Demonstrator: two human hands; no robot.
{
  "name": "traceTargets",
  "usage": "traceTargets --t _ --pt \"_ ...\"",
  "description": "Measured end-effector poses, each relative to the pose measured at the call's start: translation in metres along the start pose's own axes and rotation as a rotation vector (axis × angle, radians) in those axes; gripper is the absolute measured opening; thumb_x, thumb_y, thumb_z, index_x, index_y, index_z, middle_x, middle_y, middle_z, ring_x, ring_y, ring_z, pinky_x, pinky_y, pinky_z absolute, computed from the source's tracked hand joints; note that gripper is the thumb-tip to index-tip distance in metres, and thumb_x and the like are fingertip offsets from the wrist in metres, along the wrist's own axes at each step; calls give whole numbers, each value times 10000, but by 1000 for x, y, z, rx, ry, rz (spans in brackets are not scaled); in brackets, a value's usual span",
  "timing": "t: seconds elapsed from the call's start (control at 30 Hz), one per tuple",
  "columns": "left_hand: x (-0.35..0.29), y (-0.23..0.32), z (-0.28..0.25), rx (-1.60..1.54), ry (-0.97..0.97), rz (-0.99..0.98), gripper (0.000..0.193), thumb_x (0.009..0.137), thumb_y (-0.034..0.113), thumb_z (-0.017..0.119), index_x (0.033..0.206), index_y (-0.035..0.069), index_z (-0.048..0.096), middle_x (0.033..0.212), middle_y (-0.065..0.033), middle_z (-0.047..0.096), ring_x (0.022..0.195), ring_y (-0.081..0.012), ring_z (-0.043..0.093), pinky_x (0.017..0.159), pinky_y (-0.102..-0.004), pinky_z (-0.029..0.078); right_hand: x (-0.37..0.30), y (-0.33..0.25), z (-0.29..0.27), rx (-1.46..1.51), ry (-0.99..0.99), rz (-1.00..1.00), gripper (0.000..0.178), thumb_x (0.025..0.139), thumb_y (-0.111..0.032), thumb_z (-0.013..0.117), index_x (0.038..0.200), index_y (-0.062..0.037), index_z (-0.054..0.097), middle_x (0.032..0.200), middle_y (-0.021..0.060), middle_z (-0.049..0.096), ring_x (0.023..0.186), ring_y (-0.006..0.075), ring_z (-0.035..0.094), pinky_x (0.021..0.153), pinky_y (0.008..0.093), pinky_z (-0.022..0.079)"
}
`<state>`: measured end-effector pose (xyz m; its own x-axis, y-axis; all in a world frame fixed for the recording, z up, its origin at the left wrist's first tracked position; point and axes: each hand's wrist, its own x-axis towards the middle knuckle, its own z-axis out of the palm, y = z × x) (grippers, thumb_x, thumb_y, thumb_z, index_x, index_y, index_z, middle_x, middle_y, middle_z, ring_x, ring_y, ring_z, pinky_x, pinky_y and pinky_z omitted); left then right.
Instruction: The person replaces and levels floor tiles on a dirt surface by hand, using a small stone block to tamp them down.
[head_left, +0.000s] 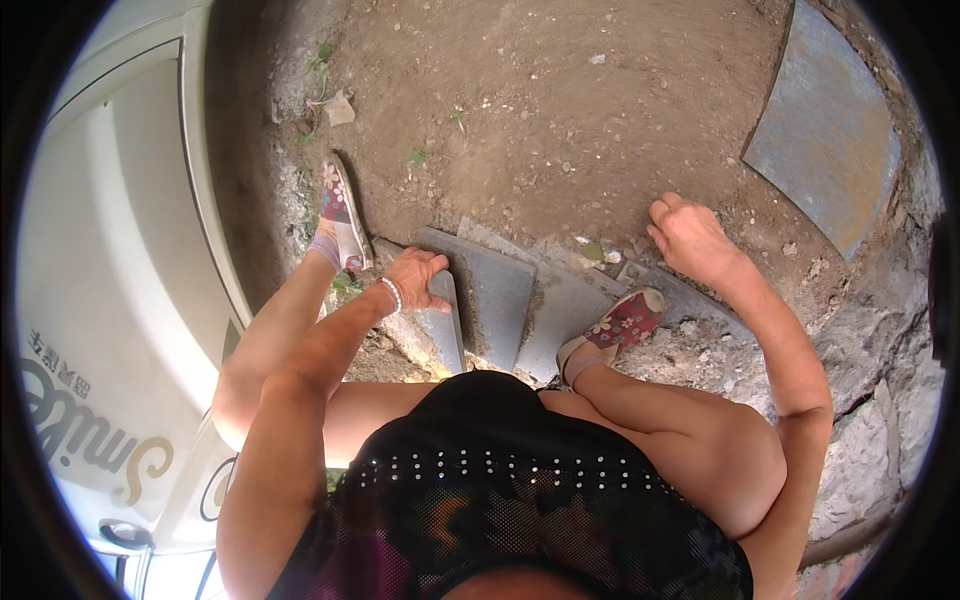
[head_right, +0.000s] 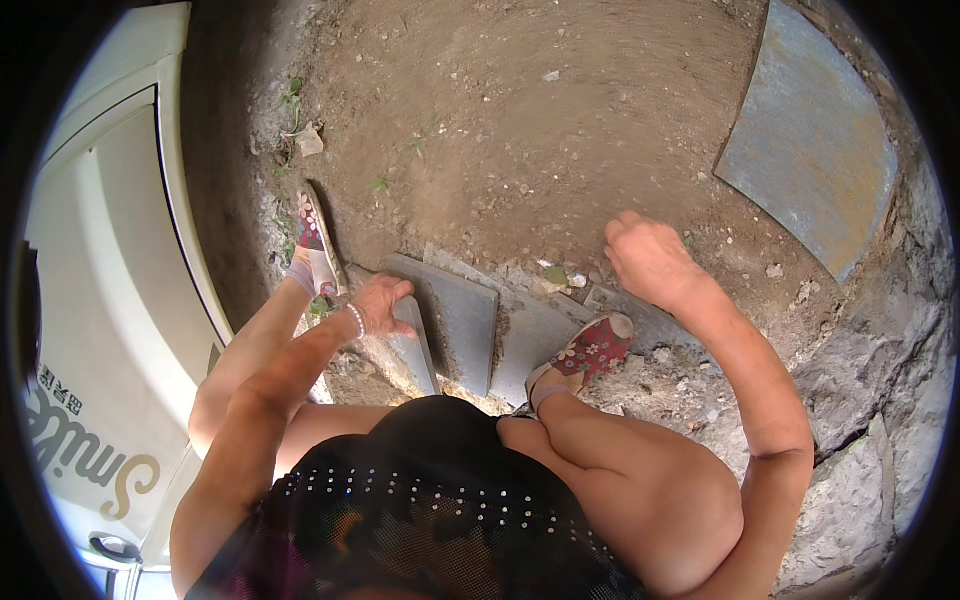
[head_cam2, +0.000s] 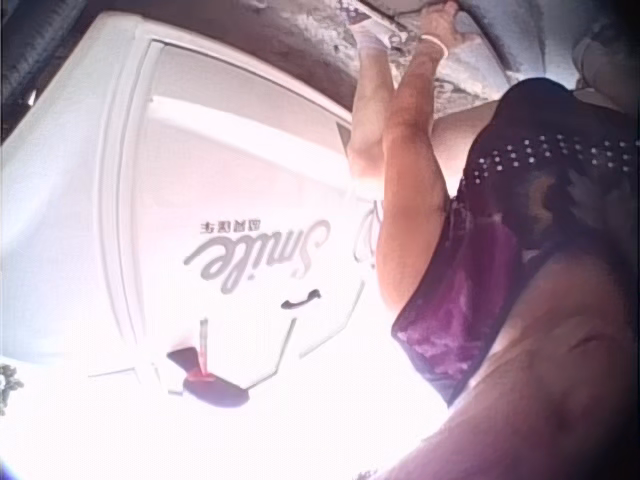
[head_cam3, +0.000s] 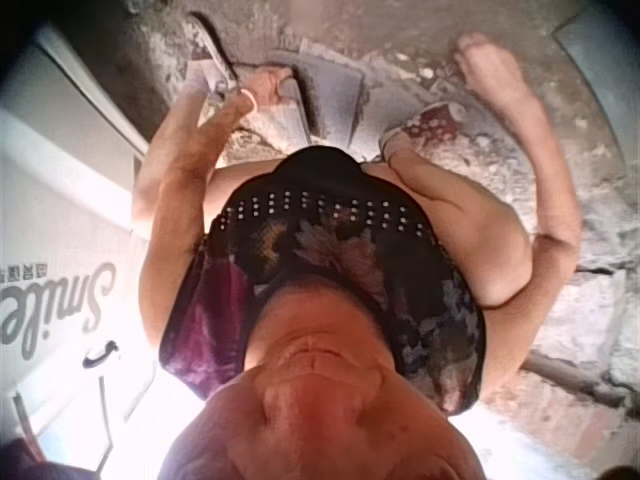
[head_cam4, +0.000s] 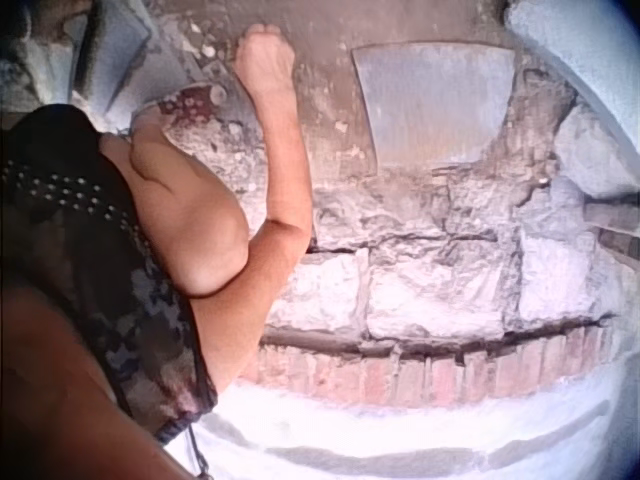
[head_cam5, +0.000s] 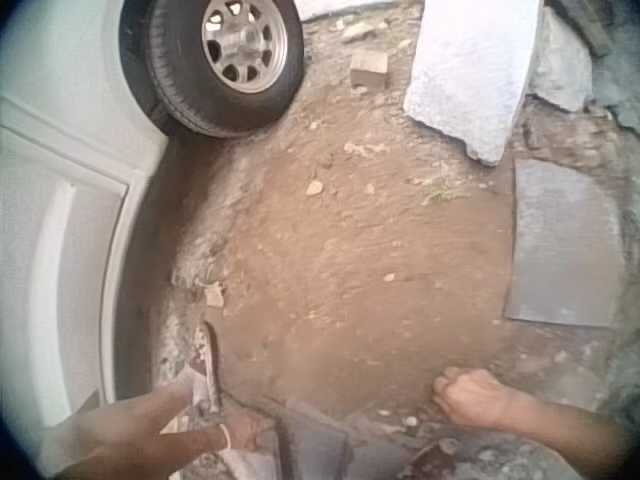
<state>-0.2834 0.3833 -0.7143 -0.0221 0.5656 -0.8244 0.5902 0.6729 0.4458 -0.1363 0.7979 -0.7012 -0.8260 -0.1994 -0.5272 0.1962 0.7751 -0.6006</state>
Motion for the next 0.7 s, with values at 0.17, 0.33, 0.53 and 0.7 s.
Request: traceTargets --t 0.17,0.33,0.53,0.7 --pt "19 -17 13 -14 57 120 718 461 626 722 796 9 572 796 -174 573 845 -369 552 794 -406 428 -5 -7 -22 -41 -82 40 171 811 -140 551 853 26 554 890 205 571 848 362 593 739 416 495" --pt "24 -11 2 -163 59 -58 660 371 479 845 736 12 555 742 -168 575 786 -354 572 695 -391 455 -12 0 -46 -25 -26 59 184 813 -144 545 859 34 554 894 204 577 840 362 600 746 420 499" --pt "22 -2 -33 -214 79 -186 731 345 459 877 839 -14 618 724 -139 598 702 -271 597 647 -346 474 -4 2 -41 129 30 32 196 822 -161 541 860 31 551 888 210 575 865 364 596 760 428 499" --pt "26 6 -58 -351 196 -84 704 374 414 891 845 -33 618 721 -107 595 703 -199 580 641 -316 466 4 -8 -26 304 15 37 206 833 -182 545 844 24 551 897 205 575 862 370 590 768 439 490"
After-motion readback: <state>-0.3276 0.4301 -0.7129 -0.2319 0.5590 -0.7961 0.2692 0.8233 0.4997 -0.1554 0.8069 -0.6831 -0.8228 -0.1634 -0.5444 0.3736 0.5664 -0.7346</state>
